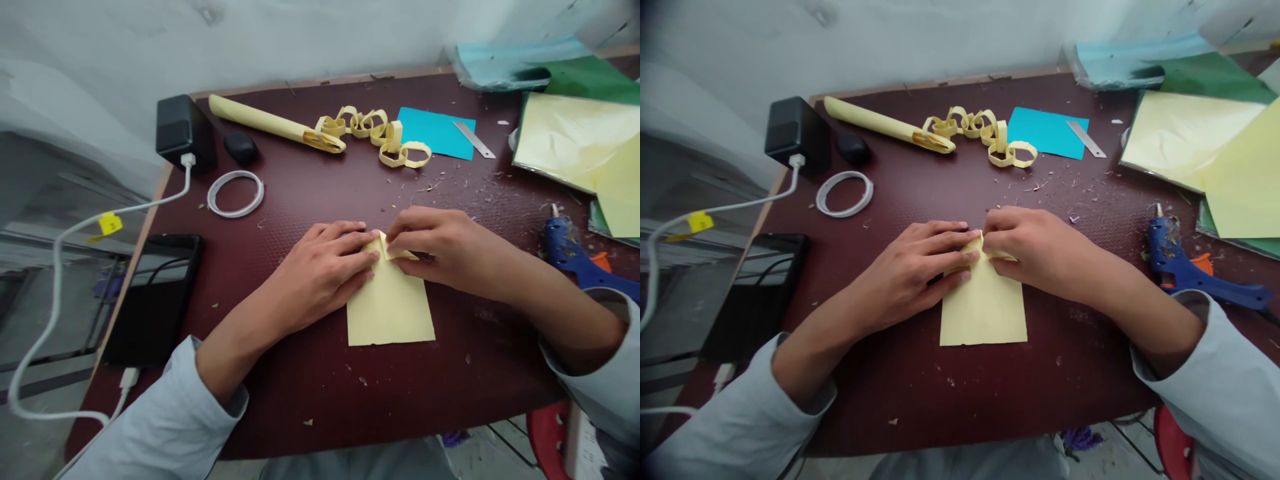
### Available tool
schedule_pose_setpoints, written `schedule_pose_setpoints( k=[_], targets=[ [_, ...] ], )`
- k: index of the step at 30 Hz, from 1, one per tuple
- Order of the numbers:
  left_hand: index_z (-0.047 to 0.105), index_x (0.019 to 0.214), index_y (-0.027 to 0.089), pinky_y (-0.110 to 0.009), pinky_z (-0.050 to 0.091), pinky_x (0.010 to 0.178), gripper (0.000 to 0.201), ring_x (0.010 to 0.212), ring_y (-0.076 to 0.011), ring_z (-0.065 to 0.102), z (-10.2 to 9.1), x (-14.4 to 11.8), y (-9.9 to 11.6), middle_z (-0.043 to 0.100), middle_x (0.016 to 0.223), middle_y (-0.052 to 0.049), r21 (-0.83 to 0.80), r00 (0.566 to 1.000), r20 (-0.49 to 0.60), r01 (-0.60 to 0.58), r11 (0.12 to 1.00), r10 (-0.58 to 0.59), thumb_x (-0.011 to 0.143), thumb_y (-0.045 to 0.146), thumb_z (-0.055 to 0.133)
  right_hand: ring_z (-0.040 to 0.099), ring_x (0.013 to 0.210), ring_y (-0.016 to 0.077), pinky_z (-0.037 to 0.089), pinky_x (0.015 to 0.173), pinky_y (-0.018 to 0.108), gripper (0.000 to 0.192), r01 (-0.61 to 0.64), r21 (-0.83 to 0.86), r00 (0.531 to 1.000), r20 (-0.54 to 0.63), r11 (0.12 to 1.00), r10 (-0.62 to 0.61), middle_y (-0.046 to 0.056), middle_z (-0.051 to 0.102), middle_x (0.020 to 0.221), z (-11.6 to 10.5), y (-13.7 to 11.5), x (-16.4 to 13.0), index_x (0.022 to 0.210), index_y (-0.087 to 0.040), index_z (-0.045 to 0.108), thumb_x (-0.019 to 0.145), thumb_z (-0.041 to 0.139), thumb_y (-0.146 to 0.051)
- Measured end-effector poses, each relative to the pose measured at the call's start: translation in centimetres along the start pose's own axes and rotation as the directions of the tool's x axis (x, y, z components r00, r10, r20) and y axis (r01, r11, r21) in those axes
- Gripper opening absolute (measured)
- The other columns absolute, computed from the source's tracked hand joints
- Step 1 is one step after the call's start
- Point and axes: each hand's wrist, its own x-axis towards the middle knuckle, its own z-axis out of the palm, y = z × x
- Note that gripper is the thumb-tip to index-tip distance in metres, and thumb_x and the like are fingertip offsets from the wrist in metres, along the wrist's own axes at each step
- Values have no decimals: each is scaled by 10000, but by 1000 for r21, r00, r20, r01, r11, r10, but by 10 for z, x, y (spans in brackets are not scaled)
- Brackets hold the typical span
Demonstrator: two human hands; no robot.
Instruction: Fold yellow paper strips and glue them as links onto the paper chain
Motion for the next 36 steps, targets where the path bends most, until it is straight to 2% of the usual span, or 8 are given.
schedule_pose_setpoints(
  k=[6,13,22,36],
  targets=[
    [749,1370,234,-515,500,1185,290,1505,-330,612,2,-1,-2,711,1560,-112,-7,1000,-19,-4,1000,4,1141,269,574,709,998,255,527,911,415,250,101,9,994,28,995,-102,95,794,1109,-3,2,0,942,-224,805,1068,600,-157],
    [736,1400,233,-509,506,1189,310,1508,-317,616,3,-3,-7,710,1567,-103,5,999,-24,-40,999,40,1156,253,545,706,1014,268,540,926,437,308,132,6,988,77,991,-132,99,799,1087,-8,2,1,887,-218,797,1063,571,-106],
    [729,1424,233,-515,496,1196,336,1527,-315,597,1,-4,-7,688,1595,-111,10,999,4,-42,999,42,1158,233,523,686,1025,263,547,928,437,342,121,-20,987,109,992,-118,85,772,1045,-7,3,0,901,-236,800,1106,535,-167],
    [719,1451,243,-536,456,1226,353,1558,-334,556,-1,-4,-6,648,1640,-109,1,999,31,-45,999,45,1149,237,536,686,1015,254,539,952,427,311,111,10,988,103,994,-112,81,784,1063,-7,5,-1,904,-226,809,1079,571,-130]
  ],
)
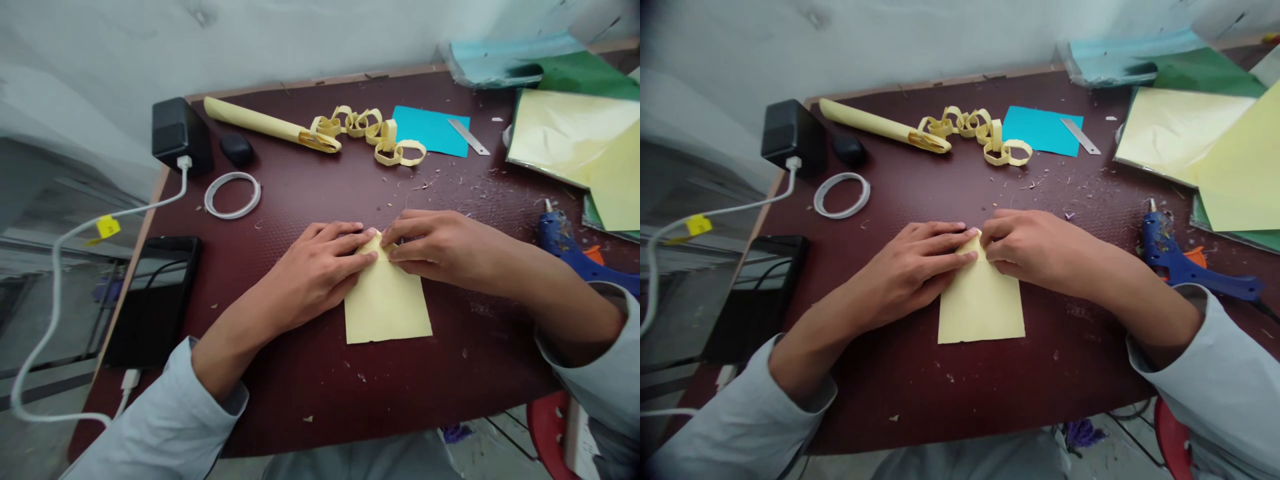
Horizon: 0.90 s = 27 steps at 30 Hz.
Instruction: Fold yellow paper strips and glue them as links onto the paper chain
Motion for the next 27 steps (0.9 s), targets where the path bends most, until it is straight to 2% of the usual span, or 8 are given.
schedule_pose_setpoints(
  k=[14,19,27],
  targets=[
    [739,1431,220,-568,450,1239,359,1564,-356,545,-2,1,0,648,1642,-99,-11,1000,28,-6,1000,6,1144,243,526,698,1038,261,544,960,439,322,36,-27,999,2,999,-36,111,798,1132,2,3,-1,948,-191,810,1106,534,-141],
    [705,1488,211,-564,458,1228,394,1560,-351,550,-2,1,2,653,1634,-118,1,1000,24,3,1000,-3,1138,232,525,703,1057,261,546,963,439,318,48,-30,999,-3,998,-48,105,799,1164,2,4,-2,930,-196,798,1105,539,-137],
    [741,1465,227,-617,455,1246,388,1593,-389,500,-3,2,6,606,1673,-142,32,999,45,3,999,-4,1130,259,549,719,1040,258,539,948,419,250,6,-13,1000,10,1000,-6,129,798,1188,2,1,-2,931,-174,801,1069,601,-117]
  ],
)
